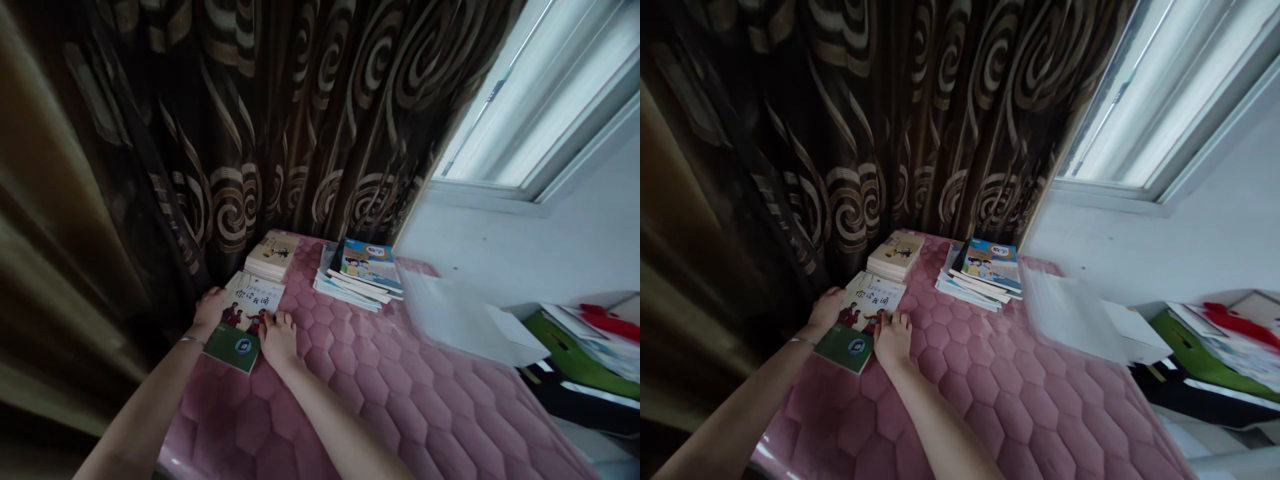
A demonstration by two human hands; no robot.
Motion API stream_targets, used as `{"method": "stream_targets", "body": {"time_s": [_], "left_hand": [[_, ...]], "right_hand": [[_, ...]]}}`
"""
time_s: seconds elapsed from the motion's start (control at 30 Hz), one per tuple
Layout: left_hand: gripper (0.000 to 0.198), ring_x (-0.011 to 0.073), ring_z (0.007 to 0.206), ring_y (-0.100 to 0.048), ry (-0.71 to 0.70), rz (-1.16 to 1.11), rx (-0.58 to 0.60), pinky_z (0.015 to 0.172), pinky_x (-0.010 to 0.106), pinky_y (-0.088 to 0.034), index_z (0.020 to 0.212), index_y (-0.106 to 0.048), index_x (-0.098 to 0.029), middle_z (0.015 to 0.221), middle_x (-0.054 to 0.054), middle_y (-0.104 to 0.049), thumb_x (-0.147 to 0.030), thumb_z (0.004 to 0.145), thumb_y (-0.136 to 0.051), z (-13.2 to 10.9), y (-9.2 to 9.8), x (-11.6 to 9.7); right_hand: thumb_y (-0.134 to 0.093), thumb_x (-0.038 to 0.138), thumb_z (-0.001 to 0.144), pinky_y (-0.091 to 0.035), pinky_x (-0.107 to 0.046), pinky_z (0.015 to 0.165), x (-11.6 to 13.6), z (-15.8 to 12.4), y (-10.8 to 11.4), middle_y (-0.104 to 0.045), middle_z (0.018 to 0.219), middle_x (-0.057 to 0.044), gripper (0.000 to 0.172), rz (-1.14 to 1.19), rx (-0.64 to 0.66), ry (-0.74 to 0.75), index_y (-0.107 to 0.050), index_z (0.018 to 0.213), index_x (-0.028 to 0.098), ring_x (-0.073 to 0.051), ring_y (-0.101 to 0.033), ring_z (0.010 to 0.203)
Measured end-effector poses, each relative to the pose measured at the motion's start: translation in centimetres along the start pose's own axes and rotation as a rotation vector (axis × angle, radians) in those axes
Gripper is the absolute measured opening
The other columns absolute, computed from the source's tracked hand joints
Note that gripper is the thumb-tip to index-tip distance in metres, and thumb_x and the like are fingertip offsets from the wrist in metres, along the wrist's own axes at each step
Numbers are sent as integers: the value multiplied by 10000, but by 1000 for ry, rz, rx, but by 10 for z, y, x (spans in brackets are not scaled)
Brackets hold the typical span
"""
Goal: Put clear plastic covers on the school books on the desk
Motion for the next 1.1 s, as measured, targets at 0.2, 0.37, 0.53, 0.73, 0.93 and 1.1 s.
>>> {"method": "stream_targets", "body": {"time_s": [0.2,0.37,0.53,0.73,0.93,1.1], "left_hand": [[447,287,1292,-436,-6,62,-119,1070,496,-313,1325,-542,-177,1472,150,-423,-145,935,-325,-39,0,-31],[495,283,1438,-240,-37,23,-28,1139,569,-147,1427,-427,-300,1563,56,-307,-411,945,-408,-77,-18,-50],[570,287,1470,-138,56,48,75,1142,584,-99,1484,-307,-325,1606,62,-148,-492,941,-361,-69,-21,-35],[574,298,1467,-150,26,153,84,1129,586,-150,1501,-258,-312,1608,82,-144,-472,953,-319,-65,-19,-36],[485,348,1320,-425,-80,309,-63,1061,520,-331,1347,-538,-153,1442,191,-463,-310,917,-377,-72,-3,-68],[456,309,1334,-432,-395,142,-28,1151,518,-208,1290,-593,-185,1439,142,-485,-238,898,-366,-102,-30,-186]], "right_hand": [[-408,321,937,-389,-450,886,2,-2,-1,-545,1206,-156,423,16,18,-13,-538,1325,212,-312,-446,1120],[-418,338,933,-399,-457,901,-2,-5,6,-441,1412,-137,421,35,18,-28,-536,1328,251,-307,-442,1153],[-371,374,954,-419,-502,932,2,-3,5,-424,1487,-61,450,62,66,43,-500,1365,243,-313,-412,1222],[-447,373,944,-433,-453,991,-6,-21,18,-463,1466,-40,446,149,123,225,-491,1373,259,-263,-441,1260],[-517,358,930,-303,-394,1121,-91,-77,65,-517,1424,15,351,258,216,360,-593,1273,351,-186,-424,1329],[-485,243,906,-451,-348,984,-197,-88,104,-699,1159,-23,279,462,8,27,-723,1050,268,-185,-627,1089]]}}
Point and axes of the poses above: each hand's wrist, its own z-axis towards the middle knuckle, its own y-axis out of the back of the hand, x = y × z, the point moved 10 cm from there along z, towards the middle knuckle
